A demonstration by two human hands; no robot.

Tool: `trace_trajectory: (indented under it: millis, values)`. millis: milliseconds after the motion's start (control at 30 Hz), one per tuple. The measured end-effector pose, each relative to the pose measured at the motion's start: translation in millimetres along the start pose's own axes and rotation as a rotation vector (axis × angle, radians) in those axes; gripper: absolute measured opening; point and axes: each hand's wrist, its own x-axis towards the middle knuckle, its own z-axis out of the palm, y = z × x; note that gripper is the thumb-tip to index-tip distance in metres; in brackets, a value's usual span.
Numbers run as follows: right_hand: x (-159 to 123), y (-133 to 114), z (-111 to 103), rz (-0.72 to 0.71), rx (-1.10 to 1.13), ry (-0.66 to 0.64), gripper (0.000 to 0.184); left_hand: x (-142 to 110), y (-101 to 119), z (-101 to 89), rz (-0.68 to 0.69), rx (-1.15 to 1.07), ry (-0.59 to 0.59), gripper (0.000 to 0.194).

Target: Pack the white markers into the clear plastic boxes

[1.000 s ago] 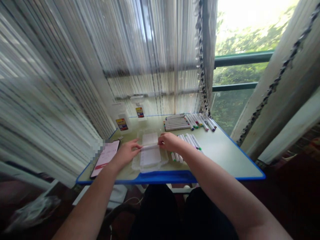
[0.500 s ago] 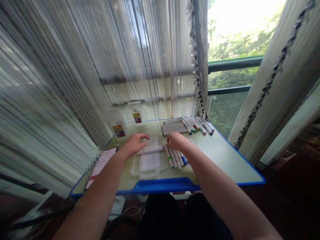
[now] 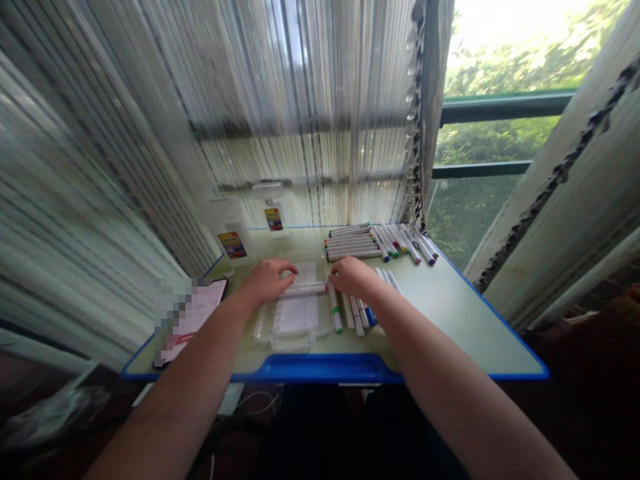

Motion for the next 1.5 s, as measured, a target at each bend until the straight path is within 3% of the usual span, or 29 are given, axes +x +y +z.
trace_trajectory:
  millis: [533, 733, 1067, 1167, 1300, 1500]
  values:
    - [-3, 1, -5, 0.043, 0.004, 0.023, 0.023, -1, 2, 0.6, -0.009, 0.036, 0.000, 0.023]
    - [-3, 0, -4, 0.047, -0.027, -0.051, 0.025, -1, 3, 1.1, -0.002, 0.059, -0.006, 0.022]
    - [-1, 1, -5, 0.087, 0.088, 0.010, 0.018, -2, 2, 2.7, 0.010, 0.037, 0.016, 0.021]
    - [0, 1, -7, 0.115, 0.226, 0.047, 0.016, -2, 3, 4.0, 0.012, -0.011, 0.025, 0.021]
    - [1, 1, -9, 0.153, 0.660, 0.119, 0.014, -1, 7, 4.7, -0.025, -0.180, 0.045, 0.020]
    - [0, 0, -25, 0.068, 1.287, 0.473, 0.025, -2, 13, 3.3, -0.048, -0.425, 0.016, 0.024]
